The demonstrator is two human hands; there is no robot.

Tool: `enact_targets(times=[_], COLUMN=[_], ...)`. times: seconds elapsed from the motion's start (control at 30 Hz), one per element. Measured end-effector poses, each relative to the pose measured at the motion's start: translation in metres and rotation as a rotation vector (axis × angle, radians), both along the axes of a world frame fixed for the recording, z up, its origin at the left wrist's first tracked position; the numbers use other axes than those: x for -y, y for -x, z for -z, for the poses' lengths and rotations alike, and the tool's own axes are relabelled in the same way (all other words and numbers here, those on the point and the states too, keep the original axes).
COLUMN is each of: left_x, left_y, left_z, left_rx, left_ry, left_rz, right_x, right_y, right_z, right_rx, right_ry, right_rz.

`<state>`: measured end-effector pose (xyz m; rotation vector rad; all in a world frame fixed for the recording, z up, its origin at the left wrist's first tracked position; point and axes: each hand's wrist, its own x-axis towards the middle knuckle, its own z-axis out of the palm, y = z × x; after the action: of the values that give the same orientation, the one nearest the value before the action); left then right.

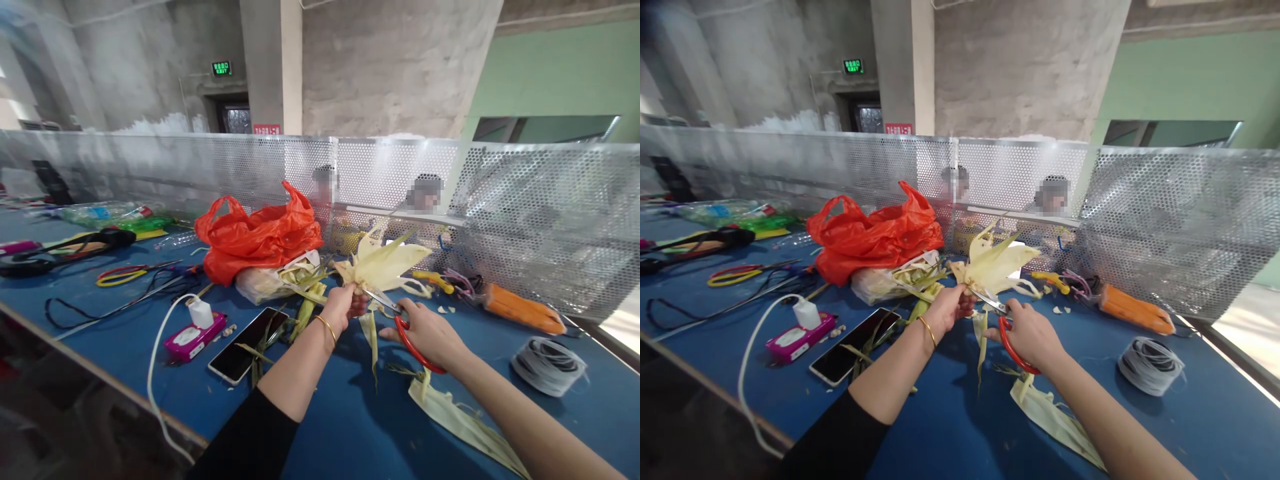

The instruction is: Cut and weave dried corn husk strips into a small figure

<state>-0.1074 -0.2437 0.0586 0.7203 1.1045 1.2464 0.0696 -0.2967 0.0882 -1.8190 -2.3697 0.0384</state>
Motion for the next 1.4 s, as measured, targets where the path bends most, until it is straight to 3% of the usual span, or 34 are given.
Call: enact_targets(times=[0.23, 0.5, 0.9, 1.17, 1.4], left_x=[0.002, 0.005, 0.001, -0.002, 0.000], left_y=[-0.006, -0.012, -0.011, -0.022, -0.016], left_z=[-0.003, -0.006, 0.005, 0.022, 0.017], left_rx=[0.040, 0.051, -0.101, -0.331, -0.584], left_ry=[0.065, -0.017, -0.095, -0.246, -0.327], left_rz=[-0.194, -0.414, -0.431, -0.483, -0.493], right_x=[-0.004, 0.009, -0.004, -0.004, -0.008], right_y=[0.009, 0.024, 0.025, 0.032, 0.031], right_z=[-0.003, 0.001, 0.001, 0.003, 0.002], right_rx=[-0.006, -0.016, 0.035, 0.061, 0.100], right_ry=[0.006, -0.064, -0.073, -0.090, -0.126], right_rz=[0.011, 0.130, 0.014, 0.118, 0.075])
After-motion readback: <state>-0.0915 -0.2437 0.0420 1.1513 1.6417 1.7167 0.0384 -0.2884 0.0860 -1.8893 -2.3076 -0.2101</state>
